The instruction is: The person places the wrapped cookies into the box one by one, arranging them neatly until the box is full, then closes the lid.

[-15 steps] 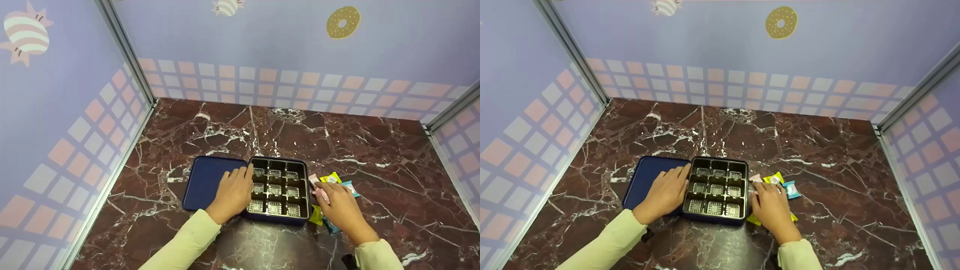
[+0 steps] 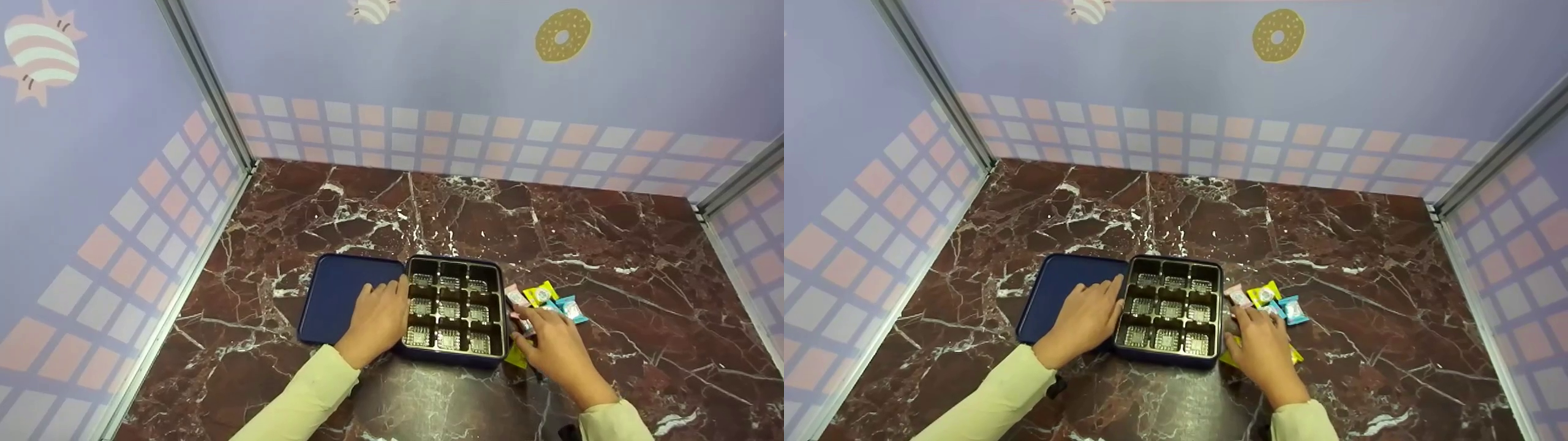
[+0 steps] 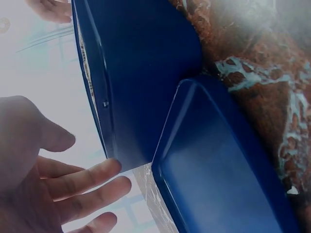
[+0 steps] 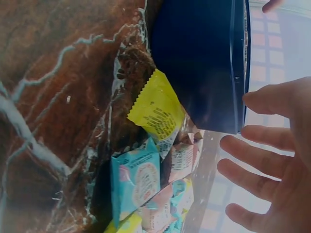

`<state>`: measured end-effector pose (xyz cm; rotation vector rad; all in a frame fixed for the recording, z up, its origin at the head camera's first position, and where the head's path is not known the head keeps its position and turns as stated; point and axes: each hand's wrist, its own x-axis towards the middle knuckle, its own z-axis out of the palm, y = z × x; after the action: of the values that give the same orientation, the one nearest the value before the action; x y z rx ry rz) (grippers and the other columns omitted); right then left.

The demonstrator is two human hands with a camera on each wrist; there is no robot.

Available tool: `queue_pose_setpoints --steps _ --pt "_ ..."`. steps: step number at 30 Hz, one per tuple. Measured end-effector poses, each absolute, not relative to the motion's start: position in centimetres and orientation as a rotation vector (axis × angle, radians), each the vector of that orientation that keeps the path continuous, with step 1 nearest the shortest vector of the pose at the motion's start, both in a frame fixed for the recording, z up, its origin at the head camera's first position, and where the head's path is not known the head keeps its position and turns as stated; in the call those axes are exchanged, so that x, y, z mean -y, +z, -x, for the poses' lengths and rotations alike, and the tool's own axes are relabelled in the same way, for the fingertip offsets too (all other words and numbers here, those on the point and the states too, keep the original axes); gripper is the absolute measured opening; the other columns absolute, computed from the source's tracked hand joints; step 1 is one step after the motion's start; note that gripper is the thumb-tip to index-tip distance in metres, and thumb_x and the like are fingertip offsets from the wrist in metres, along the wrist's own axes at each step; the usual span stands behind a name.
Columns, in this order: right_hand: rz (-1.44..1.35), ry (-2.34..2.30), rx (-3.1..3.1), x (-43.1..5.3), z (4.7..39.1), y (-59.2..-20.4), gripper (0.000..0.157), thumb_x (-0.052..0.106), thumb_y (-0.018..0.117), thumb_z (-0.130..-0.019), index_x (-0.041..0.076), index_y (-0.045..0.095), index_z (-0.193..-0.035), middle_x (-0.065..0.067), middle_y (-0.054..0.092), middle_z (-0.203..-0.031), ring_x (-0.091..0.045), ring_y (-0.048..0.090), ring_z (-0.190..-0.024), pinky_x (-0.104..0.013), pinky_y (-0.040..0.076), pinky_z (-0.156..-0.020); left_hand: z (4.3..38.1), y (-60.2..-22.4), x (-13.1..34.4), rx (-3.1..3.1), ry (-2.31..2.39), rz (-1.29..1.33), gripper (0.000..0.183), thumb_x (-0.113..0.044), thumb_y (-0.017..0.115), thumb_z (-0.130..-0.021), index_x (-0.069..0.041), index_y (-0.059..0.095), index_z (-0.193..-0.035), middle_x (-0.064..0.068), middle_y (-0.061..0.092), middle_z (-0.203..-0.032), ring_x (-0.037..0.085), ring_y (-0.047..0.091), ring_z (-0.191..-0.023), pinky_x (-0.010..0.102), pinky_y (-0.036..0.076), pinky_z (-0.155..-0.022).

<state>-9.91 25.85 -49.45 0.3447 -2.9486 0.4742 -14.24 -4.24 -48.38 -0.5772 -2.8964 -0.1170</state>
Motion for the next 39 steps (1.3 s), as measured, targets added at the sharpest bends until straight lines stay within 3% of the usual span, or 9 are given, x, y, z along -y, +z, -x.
queue_pose_setpoints --steps 7,16,21,27,34,39 --pt "-0.357 0.455 2.94 -26.1 9.7 -50.0 0.044 0.021 0.079 -0.077 0.007 0.067 -0.117 -0.016 0.068 -0.115 -0.038 0.061 -0.108 -0.059 0.041 -0.095 14.2 -48.7 4.3 2.855 -0.122 0.581 0.039 -0.028 0.058 -0.094 -0.005 0.061 -0.126 0.006 0.072 -0.102 0.024 0.068 -0.083 0.04 0.045 -0.078" --pt "-0.341 0.444 2.999 -26.3 9.3 -50.7 0.054 0.027 0.08 -0.076 0.008 0.064 -0.124 -0.017 0.065 -0.119 -0.039 0.058 -0.111 -0.06 0.04 -0.096 14.2 -49.2 4.2 2.789 -0.059 0.553 0.04 -0.032 0.061 -0.092 -0.005 0.064 -0.121 0.003 0.073 -0.08 0.023 0.067 -0.064 0.04 0.046 -0.072" --pt "-0.325 0.448 3.032 -26.5 9.1 -50.9 0.054 0.028 0.081 -0.075 0.008 0.064 -0.122 -0.016 0.065 -0.119 -0.038 0.058 -0.111 -0.06 0.038 -0.098 14.1 -49.2 4.0 2.811 -0.033 0.54 0.042 -0.033 0.062 -0.091 -0.003 0.065 -0.12 0.005 0.071 -0.07 0.023 0.065 -0.06 0.041 0.049 -0.078" --pt "-0.333 0.438 3.034 -26.8 8.9 -51.3 0.049 0.028 0.084 -0.071 0.008 0.066 -0.113 -0.014 0.065 -0.116 -0.037 0.058 -0.109 -0.06 0.039 -0.096 14.3 -49.4 3.9 2.829 -0.039 0.536 0.043 -0.033 0.064 -0.09 -0.001 0.067 -0.118 0.008 0.072 -0.069 0.024 0.066 -0.059 0.042 0.051 -0.081" --pt "-0.339 0.422 3.035 -27.1 8.8 -51.8 0.053 0.028 0.085 -0.069 0.006 0.066 -0.113 -0.016 0.064 -0.116 -0.049 0.055 -0.116 -0.064 0.037 -0.099 14.5 -49.7 3.8 2.836 -0.037 0.532 0.041 -0.034 0.063 -0.09 -0.001 0.07 -0.113 0.009 0.072 -0.07 0.024 0.066 -0.057 0.041 0.051 -0.075" --pt "-0.35 0.395 3.042 -27.0 8.8 -52.0 0.053 0.027 0.086 -0.068 0.007 0.066 -0.113 -0.015 0.064 -0.116 -0.039 0.058 -0.114 -0.064 0.036 -0.1 14.5 -50.0 3.8 2.819 -0.031 0.527 0.04 -0.035 0.064 -0.09 -0.001 0.071 -0.111 0.009 0.072 -0.069 0.024 0.066 -0.056 0.039 0.05 -0.07"
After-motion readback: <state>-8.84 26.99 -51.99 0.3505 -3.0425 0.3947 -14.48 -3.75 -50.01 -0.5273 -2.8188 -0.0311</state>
